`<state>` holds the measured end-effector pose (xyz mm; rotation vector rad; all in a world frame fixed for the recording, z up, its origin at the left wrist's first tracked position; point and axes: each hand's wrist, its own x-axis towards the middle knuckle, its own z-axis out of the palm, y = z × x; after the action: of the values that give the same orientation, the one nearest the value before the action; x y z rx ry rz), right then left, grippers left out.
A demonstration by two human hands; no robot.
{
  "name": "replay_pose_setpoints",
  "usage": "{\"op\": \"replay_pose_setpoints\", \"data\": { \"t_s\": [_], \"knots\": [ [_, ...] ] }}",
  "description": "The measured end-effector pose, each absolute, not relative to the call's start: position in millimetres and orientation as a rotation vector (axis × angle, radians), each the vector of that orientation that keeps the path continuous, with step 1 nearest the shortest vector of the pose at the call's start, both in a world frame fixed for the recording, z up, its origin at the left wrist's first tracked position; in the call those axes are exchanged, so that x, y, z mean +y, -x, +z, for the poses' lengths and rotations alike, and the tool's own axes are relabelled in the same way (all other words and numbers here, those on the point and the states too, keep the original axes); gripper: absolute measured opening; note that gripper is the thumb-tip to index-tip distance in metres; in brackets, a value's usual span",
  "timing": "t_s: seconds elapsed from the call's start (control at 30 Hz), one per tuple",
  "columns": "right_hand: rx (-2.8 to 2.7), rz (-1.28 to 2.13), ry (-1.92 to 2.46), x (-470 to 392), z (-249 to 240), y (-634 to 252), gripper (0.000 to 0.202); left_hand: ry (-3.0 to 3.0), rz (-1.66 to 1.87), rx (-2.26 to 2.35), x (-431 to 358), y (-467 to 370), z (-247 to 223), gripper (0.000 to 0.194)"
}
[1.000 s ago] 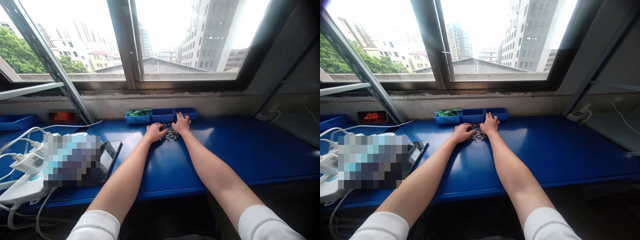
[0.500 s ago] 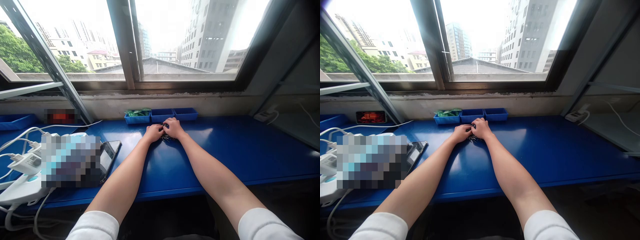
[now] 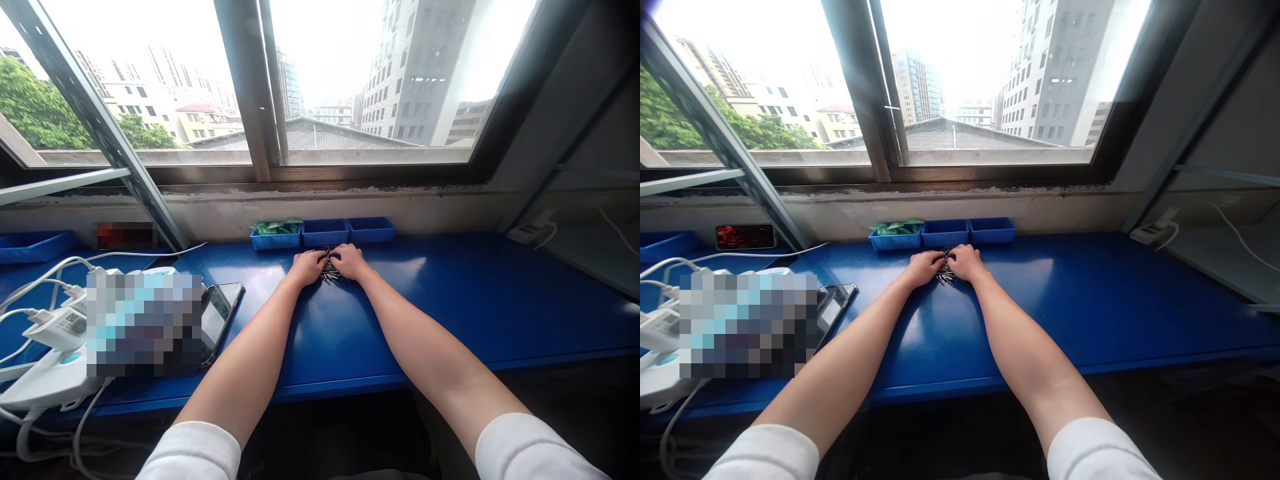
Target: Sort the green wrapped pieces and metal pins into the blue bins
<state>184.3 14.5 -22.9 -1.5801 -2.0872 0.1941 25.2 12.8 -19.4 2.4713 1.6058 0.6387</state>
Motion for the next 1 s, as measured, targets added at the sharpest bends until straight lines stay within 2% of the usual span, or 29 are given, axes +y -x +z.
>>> {"op": "replay_pose_setpoints", "data": {
  "t_s": [0.37,0.47,0.67,1.0],
  "knots": [
    [-1.990,0.232,1.339,25,-32,-187,0.021,-2.316,0.762,1.583,14,-24,-24,0.027],
    [-1.965,0.183,1.366,24,-31,-186,0.024,-2.290,0.818,1.542,15,-24,-24,0.022],
    [-1.980,0.138,1.524,20,-27,-184,0.033,-2.272,0.920,1.493,16,-26,-24,0.026],
    [-2.032,0.192,1.408,15,-19,-181,0.023,-2.131,1.337,1.530,18,-27,-15,0.018]
  ]
}}
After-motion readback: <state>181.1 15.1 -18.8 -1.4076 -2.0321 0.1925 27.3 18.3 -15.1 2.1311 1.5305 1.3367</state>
